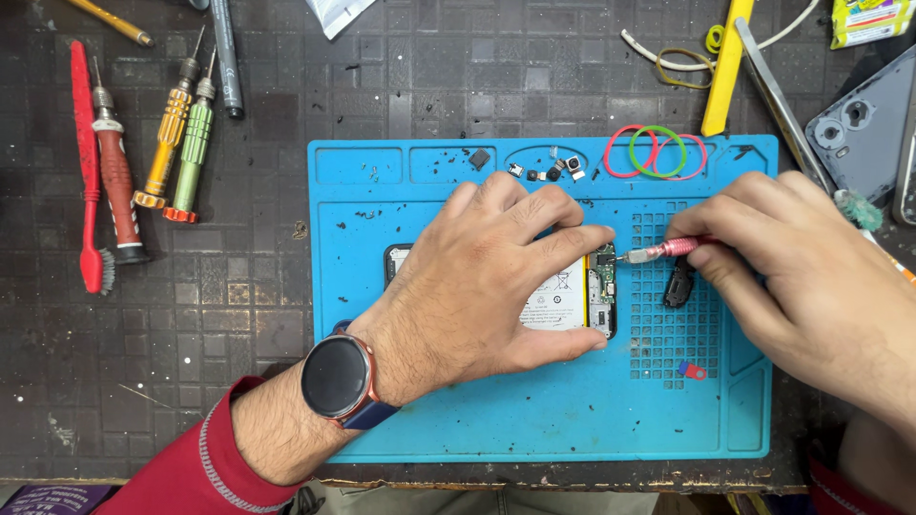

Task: The person repairs a disassembled smartphone on a blue silicone mat. They pry at the phone's edge with a metal pry bar, work around the battery, unscrew screws with a screwdriver, and use tweezers to manipulate small components on the exposed circuit board.

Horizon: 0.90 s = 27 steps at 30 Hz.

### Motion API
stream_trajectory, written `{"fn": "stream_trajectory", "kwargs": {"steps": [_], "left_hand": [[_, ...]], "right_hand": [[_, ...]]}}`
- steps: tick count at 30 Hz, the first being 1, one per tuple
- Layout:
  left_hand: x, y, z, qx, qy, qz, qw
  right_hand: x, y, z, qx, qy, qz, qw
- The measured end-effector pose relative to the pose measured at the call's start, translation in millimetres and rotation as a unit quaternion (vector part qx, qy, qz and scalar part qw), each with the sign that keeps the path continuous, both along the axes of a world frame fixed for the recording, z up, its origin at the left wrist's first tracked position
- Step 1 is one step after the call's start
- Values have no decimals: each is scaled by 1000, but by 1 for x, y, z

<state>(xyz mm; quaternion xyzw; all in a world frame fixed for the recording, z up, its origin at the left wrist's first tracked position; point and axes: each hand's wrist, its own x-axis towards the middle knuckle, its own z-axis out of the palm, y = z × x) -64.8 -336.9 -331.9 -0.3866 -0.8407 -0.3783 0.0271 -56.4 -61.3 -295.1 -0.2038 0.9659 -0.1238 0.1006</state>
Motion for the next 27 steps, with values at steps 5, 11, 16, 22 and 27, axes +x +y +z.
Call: {"fn": "stream_trajectory", "kwargs": {"steps": [5,11,16,22,27], "left_hand": [[-1,-1,0,4,-7,-3,1000],[-1,-1,2,4,-1,-8,1000],[-2,-2,3,-2,10,-12,1000],[-3,-1,2,-22,-2,-13,1000],[-2,-2,2,-12,-1,-11,1000]], "right_hand": [[2,-2,3,-8,10,-29,1000],[3,-3,4,0,9,-31,999],[6,-3,5,24,1,-57,998],[8,0,2,13,-70,-189,979],[14,7,-6,-231,-183,-212,932]]}}
